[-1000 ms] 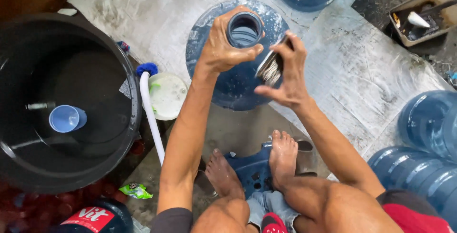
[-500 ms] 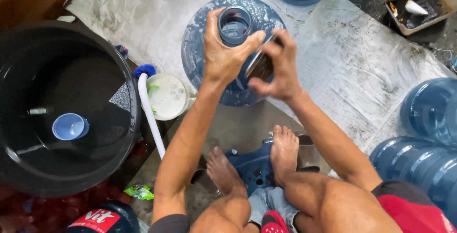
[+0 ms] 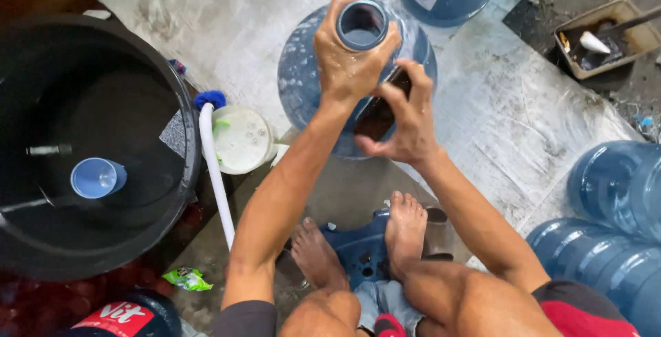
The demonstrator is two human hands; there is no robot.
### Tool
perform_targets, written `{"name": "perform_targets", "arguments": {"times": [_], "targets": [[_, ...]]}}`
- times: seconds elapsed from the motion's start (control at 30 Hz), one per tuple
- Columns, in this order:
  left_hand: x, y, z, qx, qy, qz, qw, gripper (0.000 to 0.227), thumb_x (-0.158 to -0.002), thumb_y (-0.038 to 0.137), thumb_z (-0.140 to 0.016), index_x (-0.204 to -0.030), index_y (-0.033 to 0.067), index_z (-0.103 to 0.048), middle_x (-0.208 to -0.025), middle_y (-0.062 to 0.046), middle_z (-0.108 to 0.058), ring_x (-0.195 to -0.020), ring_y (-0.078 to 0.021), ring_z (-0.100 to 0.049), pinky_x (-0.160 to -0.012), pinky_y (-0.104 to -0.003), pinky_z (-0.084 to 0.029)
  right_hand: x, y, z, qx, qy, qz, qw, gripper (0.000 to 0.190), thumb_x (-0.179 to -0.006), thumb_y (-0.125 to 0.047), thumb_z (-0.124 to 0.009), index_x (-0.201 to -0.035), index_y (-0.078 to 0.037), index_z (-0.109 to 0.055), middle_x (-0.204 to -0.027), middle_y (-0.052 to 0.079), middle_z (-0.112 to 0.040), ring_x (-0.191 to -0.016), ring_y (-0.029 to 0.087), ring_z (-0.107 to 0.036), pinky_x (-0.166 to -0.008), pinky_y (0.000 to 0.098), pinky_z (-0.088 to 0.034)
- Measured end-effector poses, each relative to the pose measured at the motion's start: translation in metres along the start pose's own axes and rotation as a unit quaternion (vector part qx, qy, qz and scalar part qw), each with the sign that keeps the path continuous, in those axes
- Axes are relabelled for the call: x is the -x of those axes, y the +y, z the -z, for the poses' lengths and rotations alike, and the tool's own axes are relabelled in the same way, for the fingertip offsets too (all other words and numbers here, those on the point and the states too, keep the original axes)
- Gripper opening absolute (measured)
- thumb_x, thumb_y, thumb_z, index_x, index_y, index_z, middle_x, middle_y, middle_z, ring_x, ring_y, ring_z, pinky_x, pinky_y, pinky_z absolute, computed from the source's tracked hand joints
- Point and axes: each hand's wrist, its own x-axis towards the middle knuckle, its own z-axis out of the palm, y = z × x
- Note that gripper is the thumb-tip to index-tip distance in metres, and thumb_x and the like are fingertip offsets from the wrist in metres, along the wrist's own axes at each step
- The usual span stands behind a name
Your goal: The person scrubs the exterior of a large blue water jug with a dark sponge, rotating it to clean all sides. They then rinse the jug by scooping water from a nearby black basin using a blue cup and pouring it over the jug's surface.
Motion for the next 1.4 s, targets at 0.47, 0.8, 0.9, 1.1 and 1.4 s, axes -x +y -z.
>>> {"name": "perform_targets", "arguments": {"times": [0.47,0.8,0.9,1.1,1.4], "targets": [[-0.025,-0.007,0.022,0.136,-0.271,-0.077,0.95,0.03,-0.073,0.017,-0.071,-0.086,0.009,-0.046,-0.077,0.0,-0.045,-0.068,-0.0135,-0.041,-0.062,-0.029,-0.036,0.019,0.006,-0.004,-0.021,-0.007,0.097,0.995,0.074,-0.079,-0.06,-0.062,-0.131,-0.01,-0.044,-0.141,0.021,-0.021,-0.138,0.042,-0.021,-0.116,0.0618,-0.016],[-0.023,-0.011,0.023,0.127,-0.22,-0.104,0.962,0.031,-0.076,0.011,-0.07,-0.095,0.0098,-0.046,-0.082,-0.003,-0.049,-0.071,-0.017,-0.05,-0.065,-0.031,-0.045,0.018,0.016,0.0,-0.003,0.038,0.007,0.999,0.061,-0.078,-0.05,-0.062,-0.117,-0.006,-0.046,-0.132,0.02,-0.024,-0.128,0.039,-0.029,-0.108,0.0546,-0.033],[-0.017,-0.016,0.024,0.119,-0.213,-0.061,0.968,0.03,-0.074,0.011,-0.07,-0.095,0.0108,-0.048,-0.079,-0.002,-0.056,-0.069,-0.015,-0.055,-0.064,-0.029,-0.048,0.043,0.039,-0.013,-0.021,-0.001,0.187,0.982,0.07,-0.072,-0.06,-0.072,-0.122,-0.016,-0.049,-0.132,0.02,-0.033,-0.129,0.038,-0.036,-0.112,0.0682,-0.013],[-0.022,-0.017,0.027,0.082,-0.18,-0.087,0.976,0.031,-0.073,0.017,-0.07,-0.092,0.0114,-0.046,-0.078,0.0,-0.048,-0.067,-0.0147,-0.048,-0.063,-0.032,-0.042,0.031,0.029,-0.01,0.034,-0.087,0.276,0.956,0.064,-0.076,-0.061,-0.069,-0.112,-0.009,-0.057,-0.126,0.027,-0.04,-0.123,0.043,-0.041,-0.109,0.0618,-0.021],[-0.013,-0.017,0.024,0.072,-0.171,-0.076,0.98,0.032,-0.074,0.017,-0.073,-0.095,0.0125,-0.049,-0.081,0.0,-0.054,-0.072,-0.0139,-0.052,-0.069,-0.029,-0.046,0.003,0.052,0.004,-0.03,-0.029,0.165,0.985,0.067,-0.084,-0.061,-0.053,-0.124,-0.007,-0.049,-0.131,0.021,-0.033,-0.129,0.041,-0.033,-0.109,0.0608,-0.026]]}}
